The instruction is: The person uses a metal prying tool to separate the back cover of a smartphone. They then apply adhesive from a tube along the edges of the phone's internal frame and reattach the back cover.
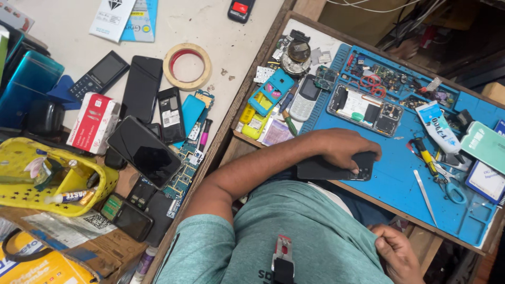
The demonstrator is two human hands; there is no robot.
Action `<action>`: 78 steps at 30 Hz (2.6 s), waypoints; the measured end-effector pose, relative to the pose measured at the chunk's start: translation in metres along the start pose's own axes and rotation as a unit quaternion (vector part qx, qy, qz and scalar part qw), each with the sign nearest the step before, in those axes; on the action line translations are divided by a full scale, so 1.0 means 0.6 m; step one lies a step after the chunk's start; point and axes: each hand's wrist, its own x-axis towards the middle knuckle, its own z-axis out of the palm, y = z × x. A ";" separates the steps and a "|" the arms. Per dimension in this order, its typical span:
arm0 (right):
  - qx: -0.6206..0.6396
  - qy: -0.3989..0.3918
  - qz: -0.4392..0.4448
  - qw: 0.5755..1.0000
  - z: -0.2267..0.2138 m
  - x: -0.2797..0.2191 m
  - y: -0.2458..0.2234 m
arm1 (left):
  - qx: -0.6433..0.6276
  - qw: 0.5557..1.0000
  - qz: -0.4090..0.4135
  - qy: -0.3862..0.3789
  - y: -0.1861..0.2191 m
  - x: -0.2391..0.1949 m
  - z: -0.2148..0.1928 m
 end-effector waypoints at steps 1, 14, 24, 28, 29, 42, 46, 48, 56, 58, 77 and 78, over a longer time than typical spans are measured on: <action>-0.001 0.045 0.068 0.997 0.000 0.013 0.004 | 0.002 1.000 -0.006 -0.007 0.002 -0.001 -0.001; -0.333 0.185 -0.029 0.924 0.093 0.048 -0.026 | 0.017 0.999 0.027 -0.024 0.003 0.012 0.021; -0.226 0.023 0.066 0.972 0.042 0.062 -0.035 | -0.003 0.999 -0.027 -0.028 0.005 0.005 0.021; -0.299 0.047 -0.026 0.953 0.052 0.049 -0.026 | -0.018 1.000 0.003 -0.014 0.000 0.003 0.021; -0.336 0.069 -0.051 0.938 0.054 0.049 -0.021 | -0.014 1.000 0.006 -0.011 -0.001 0.004 0.021; -0.111 0.205 -0.072 0.970 0.043 0.021 -0.039 | 0.040 0.999 0.025 -0.025 0.019 -0.006 0.037; -0.335 0.257 -0.132 0.897 0.072 0.074 -0.052 | 0.029 0.997 0.063 -0.022 0.018 -0.002 0.038; -0.406 0.272 -0.189 0.852 0.083 0.094 -0.058 | 0.012 0.998 0.049 -0.033 0.010 0.006 0.039; -0.519 0.224 -0.194 0.802 0.101 0.127 -0.160 | -0.056 0.998 0.000 0.004 0.022 0.027 0.012; -0.485 0.220 -0.205 0.821 0.104 0.126 -0.169 | -0.059 0.998 0.012 0.021 0.028 0.031 0.009; -0.435 0.246 -0.205 0.841 0.093 0.129 -0.155 | 0.029 0.995 -0.077 -0.048 0.079 0.072 0.024; -0.453 0.240 -0.202 0.834 0.085 0.125 -0.165 | 0.030 0.995 -0.077 -0.048 0.080 0.073 0.024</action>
